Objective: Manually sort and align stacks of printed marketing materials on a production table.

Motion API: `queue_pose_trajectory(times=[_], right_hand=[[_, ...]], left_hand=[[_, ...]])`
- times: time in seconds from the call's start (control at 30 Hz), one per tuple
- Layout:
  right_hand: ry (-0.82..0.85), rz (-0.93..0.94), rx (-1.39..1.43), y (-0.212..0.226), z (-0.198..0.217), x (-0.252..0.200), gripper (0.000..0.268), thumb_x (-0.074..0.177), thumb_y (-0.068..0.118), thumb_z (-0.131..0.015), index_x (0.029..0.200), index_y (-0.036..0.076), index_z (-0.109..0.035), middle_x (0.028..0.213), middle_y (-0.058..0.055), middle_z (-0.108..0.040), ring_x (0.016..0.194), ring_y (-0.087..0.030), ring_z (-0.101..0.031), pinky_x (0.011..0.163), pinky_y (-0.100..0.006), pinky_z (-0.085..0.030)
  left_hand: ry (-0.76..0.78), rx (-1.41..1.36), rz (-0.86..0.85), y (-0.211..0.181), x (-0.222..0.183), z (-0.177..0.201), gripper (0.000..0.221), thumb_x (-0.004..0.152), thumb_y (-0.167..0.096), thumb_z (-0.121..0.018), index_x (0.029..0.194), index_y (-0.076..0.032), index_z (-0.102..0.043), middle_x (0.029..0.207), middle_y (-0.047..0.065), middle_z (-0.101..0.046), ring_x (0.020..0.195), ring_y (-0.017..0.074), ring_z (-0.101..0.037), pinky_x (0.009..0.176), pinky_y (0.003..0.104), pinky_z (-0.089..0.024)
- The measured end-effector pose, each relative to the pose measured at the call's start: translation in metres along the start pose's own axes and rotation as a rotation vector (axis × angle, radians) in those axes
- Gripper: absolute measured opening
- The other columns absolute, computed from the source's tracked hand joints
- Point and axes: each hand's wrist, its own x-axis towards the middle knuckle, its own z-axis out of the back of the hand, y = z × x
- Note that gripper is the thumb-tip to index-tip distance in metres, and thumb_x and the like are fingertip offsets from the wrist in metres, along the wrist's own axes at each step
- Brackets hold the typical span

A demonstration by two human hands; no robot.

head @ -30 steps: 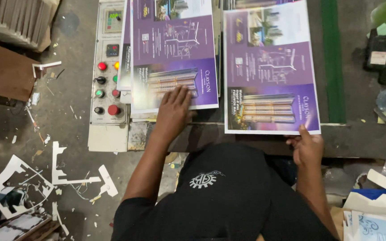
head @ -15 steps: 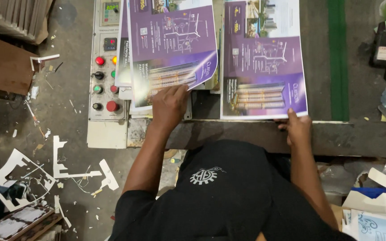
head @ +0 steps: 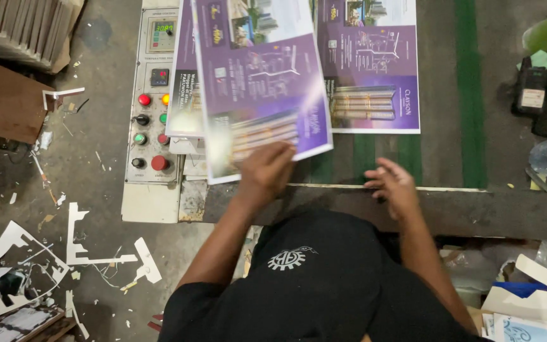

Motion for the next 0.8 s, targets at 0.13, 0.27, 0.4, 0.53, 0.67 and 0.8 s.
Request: queue_pose_trajectory(times=[0.13, 0.27, 0.4, 0.53, 0.67, 0.8], right_hand=[[0.315, 0.172, -0.086, 0.014, -0.029, -0.024, 0.051, 0.1, 0.021, -0.061, 0.146, 0.001, -0.053, 0.117, -0.014, -0.075, 0.081, -0.02, -0.069, 0.063, -0.03, -0.056], [0.419, 0.097, 0.127, 0.026, -0.042, -0.032, 0.038, 0.099, 0.025, -0.059, 0.129, 0.001, -0.056, 0.106, -0.014, -0.074, 0.082, -0.019, -0.072, 0.067, -0.032, -0.062], [0.176, 0.115, 0.265, 0.023, -0.021, -0.027, 0.025, 0.104, 0.021, -0.059, 0.111, -0.003, -0.061, 0.092, -0.017, -0.074, 0.076, -0.021, -0.074, 0.06, -0.032, -0.06], [0.083, 0.219, 0.31, -0.006, 0.021, -0.021, 0.022, 0.107, 0.02, -0.058, 0.112, -0.001, -0.061, 0.092, -0.014, -0.073, 0.074, -0.02, -0.072, 0.059, -0.031, -0.058], [-0.085, 0.219, 0.334, -0.036, 0.06, -0.021, 0.02, 0.109, 0.018, -0.06, 0.118, 0.0, -0.059, 0.094, -0.011, -0.071, 0.074, -0.02, -0.07, 0.059, -0.03, -0.055], [-0.18, 0.177, 0.327, -0.056, 0.082, -0.029, 0.02, 0.11, 0.019, -0.06, 0.121, 0.003, -0.058, 0.097, -0.01, -0.071, 0.075, -0.019, -0.07, 0.059, -0.029, -0.055]], left_hand=[[0.033, -0.069, -0.01, -0.042, 0.013, -0.028, 0.024, 0.087, -0.007, -0.077, 0.109, 0.0, -0.073, 0.11, 0.017, -0.073, 0.105, 0.0326, -0.072, 0.089, 0.042, -0.059], [0.2, -0.111, -0.084, -0.057, 0.014, -0.049, 0.033, 0.081, -0.014, -0.079, 0.11, 0.002, -0.072, 0.116, 0.021, -0.071, 0.112, 0.0353, -0.067, 0.092, 0.049, -0.053], [0.324, -0.089, 0.017, -0.019, 0.002, -0.055, 0.025, 0.101, -0.02, -0.073, 0.122, -0.007, -0.072, 0.133, 0.014, -0.069, 0.125, 0.0281, -0.063, 0.115, 0.048, -0.051], [0.356, 0.177, 0.102, 0.065, -0.006, -0.038, 0.029, 0.099, -0.02, -0.07, 0.126, -0.008, -0.071, 0.142, 0.01, -0.065, 0.137, 0.0278, -0.061, 0.118, 0.047, -0.049], [0.419, 0.328, 0.143, 0.085, 0.014, 0.006, 0.07, 0.079, -0.046, -0.079, 0.131, -0.003, -0.066, 0.144, 0.019, -0.056, 0.135, 0.0382, -0.05, 0.109, 0.055, -0.038], [0.527, 0.293, 0.21, 0.108, 0.015, 0.013, 0.068, 0.081, -0.046, -0.082, 0.132, -0.004, -0.067, 0.145, 0.014, -0.059, 0.138, 0.0323, -0.051, 0.111, 0.052, -0.039]])
